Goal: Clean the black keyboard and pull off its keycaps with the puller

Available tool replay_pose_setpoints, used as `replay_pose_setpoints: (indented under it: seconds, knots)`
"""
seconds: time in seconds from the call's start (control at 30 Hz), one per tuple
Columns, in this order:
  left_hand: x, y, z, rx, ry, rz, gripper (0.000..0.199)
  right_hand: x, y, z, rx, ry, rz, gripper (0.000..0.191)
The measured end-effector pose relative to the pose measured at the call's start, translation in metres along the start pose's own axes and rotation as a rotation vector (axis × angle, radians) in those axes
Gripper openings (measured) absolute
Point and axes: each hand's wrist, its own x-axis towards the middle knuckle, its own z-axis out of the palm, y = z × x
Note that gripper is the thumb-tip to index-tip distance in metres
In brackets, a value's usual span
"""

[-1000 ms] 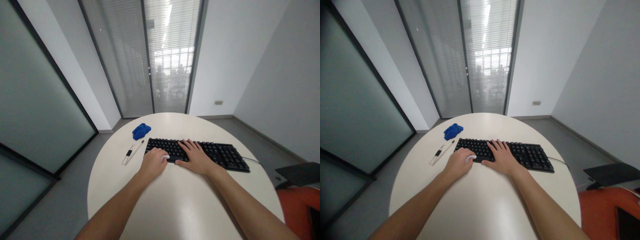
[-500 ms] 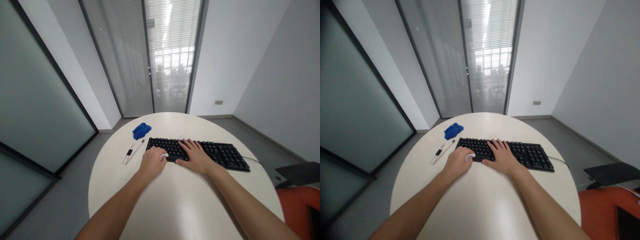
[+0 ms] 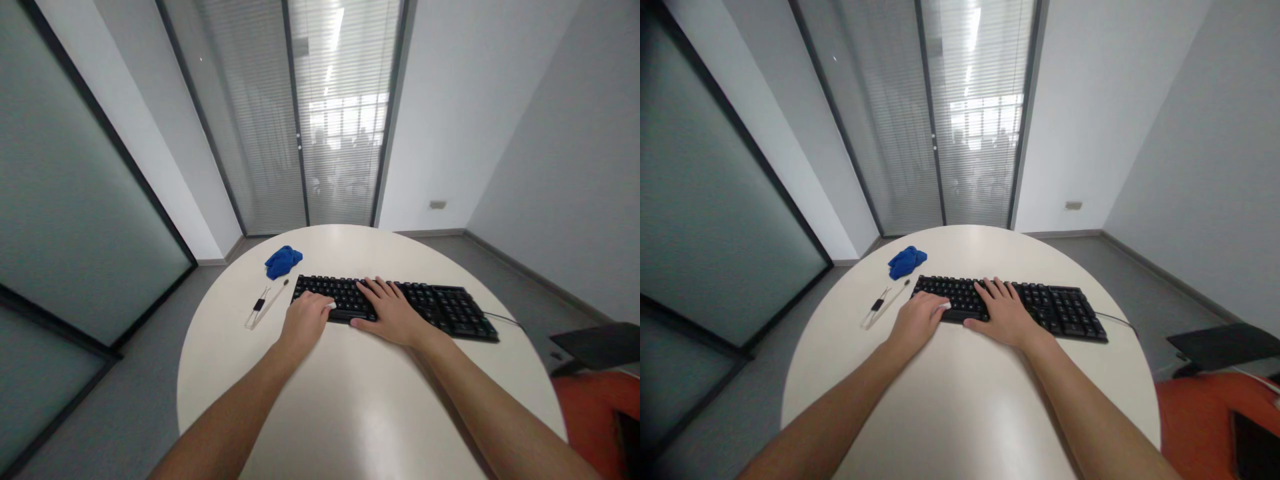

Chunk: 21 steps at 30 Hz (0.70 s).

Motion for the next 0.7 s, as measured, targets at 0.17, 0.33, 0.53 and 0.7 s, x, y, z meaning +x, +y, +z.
replay_pose_setpoints:
  seconds: [0.17, 0.33, 0.53, 0.7]
  knots:
    - [0.000, -0.001, 0.003, 0.012, 0.021, 0.019, 0.021, 0.000, 0.000, 0.000, 0.004, -0.005, 0.002, 0.101]
    - [-0.001, 0.003, 0.007, 0.036, 0.039, 0.059, 0.018, -0.001, -0.001, -0.001, 0.008, -0.004, 0.010, 0.101]
    - [0.002, 0.012, 0.010, 0.052, 0.034, 0.088, 0.018, -0.001, 0.000, 0.000, 0.018, -0.004, 0.003, 0.099]
    - [0.000, 0.010, 0.016, 0.051, 0.073, 0.108, 0.019, -0.002, 0.000, -0.001, 0.029, -0.006, 0.004, 0.101]
